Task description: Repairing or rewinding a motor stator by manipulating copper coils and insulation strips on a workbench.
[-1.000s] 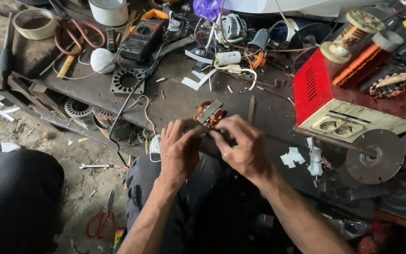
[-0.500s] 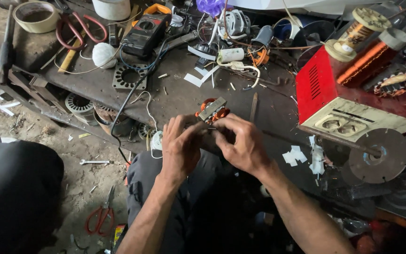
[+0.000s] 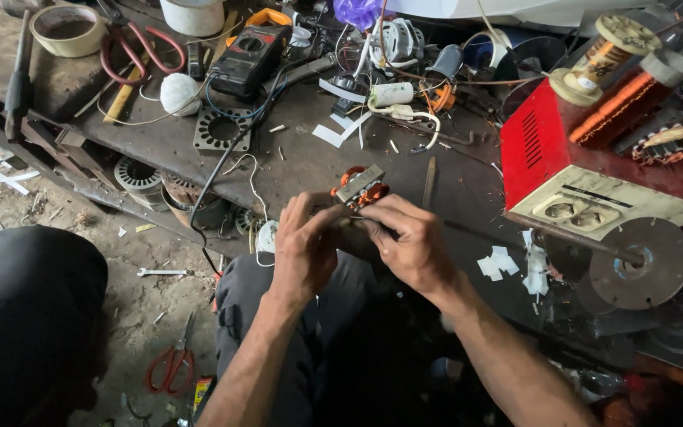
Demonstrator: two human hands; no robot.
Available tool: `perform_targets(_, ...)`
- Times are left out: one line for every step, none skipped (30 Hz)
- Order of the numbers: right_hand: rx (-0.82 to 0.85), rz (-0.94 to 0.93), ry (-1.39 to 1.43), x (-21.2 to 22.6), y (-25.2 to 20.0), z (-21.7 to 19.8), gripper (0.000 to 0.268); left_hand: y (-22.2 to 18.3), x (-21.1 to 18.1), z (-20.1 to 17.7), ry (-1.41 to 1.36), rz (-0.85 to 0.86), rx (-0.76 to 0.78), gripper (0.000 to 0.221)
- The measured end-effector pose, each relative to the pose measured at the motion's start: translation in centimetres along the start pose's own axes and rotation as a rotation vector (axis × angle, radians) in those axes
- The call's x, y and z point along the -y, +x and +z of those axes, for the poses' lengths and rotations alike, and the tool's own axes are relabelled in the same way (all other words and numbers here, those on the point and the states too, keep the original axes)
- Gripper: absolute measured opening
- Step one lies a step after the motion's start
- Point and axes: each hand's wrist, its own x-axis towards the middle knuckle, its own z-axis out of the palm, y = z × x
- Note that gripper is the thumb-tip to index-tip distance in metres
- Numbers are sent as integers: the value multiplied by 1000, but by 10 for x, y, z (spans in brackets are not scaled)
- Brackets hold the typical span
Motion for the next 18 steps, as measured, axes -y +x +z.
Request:
perform_targets(-18,-27,-34,-3,-2,1,8,1,-1,-1,-10,5,0,17)
perform_targets(-37,-54,-69,-7,-5,2,9,2,-3,-2,-20,10,-1,18)
perform_targets(-36,-53,-68,-6,-5,2,9,1,-1,-1,-19,9,0,18)
perform_targets(-54,-81,-97,-5,-5,2,13,-1,0,-1,-29,8,-1,17)
perform_targets(-73,-111,-127,-4,-4,2,17,-1,2,0,-38,9,-4,15)
perform_targets(-73,-113,-126,-5,-4,3,17,-1,4,0,-37,10,-5,15)
perform_targets(-79,-131,-166,-6,-5,4,16,-2,5,0,-30,18,-6,15)
perform_targets(-85,-150,-205,-6,-6,6,15,-2,6,0,-23,26,-7,16)
perform_targets(-84,-151,-204,-7,-7,7,15,-2,6,0,-22,26,-8,16)
perform_targets(-70,-148,-241,-7,-7,8,13,-2,5,0,-26,23,-10,14)
perform_targets(-55,-145,-278,-8,-8,9,10,-2,4,-1,-30,18,-13,13)
perform_targets(-53,-146,-277,-3,-7,8,10,-3,4,-3,-29,17,-14,13)
perform_targets(-41,-108,-242,1,-5,7,8,-3,4,-5,-13,25,9,18)
perform_targets(-28,-69,-207,5,-3,6,7,-4,3,-7,2,32,32,23)
perform_targets(-28,-70,-207,5,-2,5,7,-5,5,-11,3,32,31,23)
perform_targets(-32,-61,-168,5,-2,5,5,-7,6,-15,64,22,47,31)
perform_targets(-37,-51,-133,4,-1,4,2,-8,8,-19,124,15,64,40)
perform_targets(-39,-51,-135,3,0,4,2,-6,10,-21,121,16,63,40)
